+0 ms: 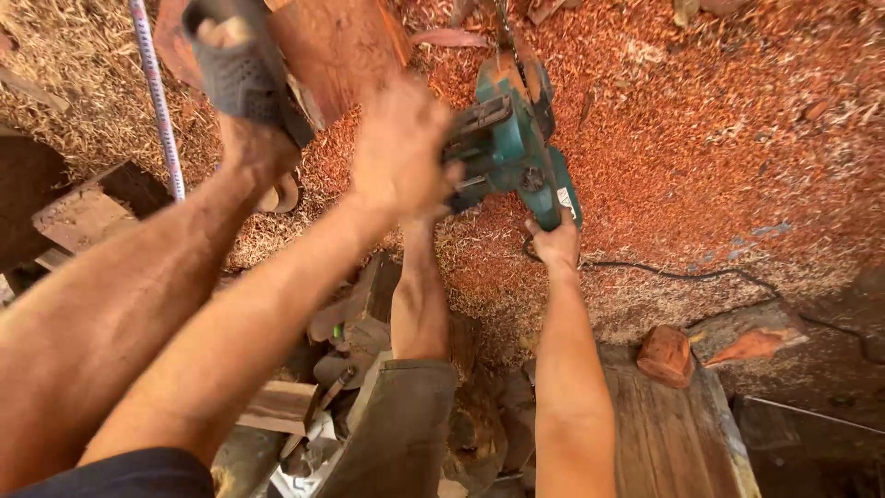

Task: Measuring a piece of wood with a tape and then cutting a segment of a wooden block using a handheld power saw.

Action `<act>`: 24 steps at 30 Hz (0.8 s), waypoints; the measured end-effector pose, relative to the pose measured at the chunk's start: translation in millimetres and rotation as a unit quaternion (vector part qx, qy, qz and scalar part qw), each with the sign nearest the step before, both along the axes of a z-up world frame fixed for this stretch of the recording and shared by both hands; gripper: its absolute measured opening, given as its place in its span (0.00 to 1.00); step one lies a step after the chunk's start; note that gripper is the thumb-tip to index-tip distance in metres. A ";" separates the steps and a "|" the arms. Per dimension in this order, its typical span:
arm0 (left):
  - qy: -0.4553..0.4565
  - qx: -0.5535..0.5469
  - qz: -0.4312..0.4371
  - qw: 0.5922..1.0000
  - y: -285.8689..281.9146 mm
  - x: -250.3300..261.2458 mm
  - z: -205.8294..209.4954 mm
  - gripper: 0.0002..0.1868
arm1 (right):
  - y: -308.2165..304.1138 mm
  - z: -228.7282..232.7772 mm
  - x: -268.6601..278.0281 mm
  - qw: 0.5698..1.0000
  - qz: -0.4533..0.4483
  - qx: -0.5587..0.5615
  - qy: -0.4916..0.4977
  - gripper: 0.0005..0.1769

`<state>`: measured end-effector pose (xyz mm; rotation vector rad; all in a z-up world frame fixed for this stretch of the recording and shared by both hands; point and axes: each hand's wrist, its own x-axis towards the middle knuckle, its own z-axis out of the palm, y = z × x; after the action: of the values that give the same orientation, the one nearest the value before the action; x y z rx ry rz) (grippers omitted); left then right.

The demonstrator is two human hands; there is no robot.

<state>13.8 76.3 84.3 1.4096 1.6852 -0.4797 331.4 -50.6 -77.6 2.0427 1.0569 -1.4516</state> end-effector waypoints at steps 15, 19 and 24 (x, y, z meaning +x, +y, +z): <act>0.052 0.115 0.110 0.986 -114.5 -265.7 -55.4 0.67 | -99.1 134.9 -42.5 0.971 -0.223 0.082 -0.023 0.35; -0.018 0.189 0.156 0.969 -120.5 -299.8 -65.2 0.76 | -98.7 169.3 -99.0 0.954 -0.235 0.176 0.066 0.26; -0.070 0.099 0.236 0.964 -91.3 -361.4 -98.8 0.75 | -17.2 217.3 -206.1 0.899 -0.231 0.254 0.273 0.24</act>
<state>-347.6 -15.0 -14.5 1.0904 1.9105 0.0563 125.4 -67.8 139.7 2.4238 1.3316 -2.2887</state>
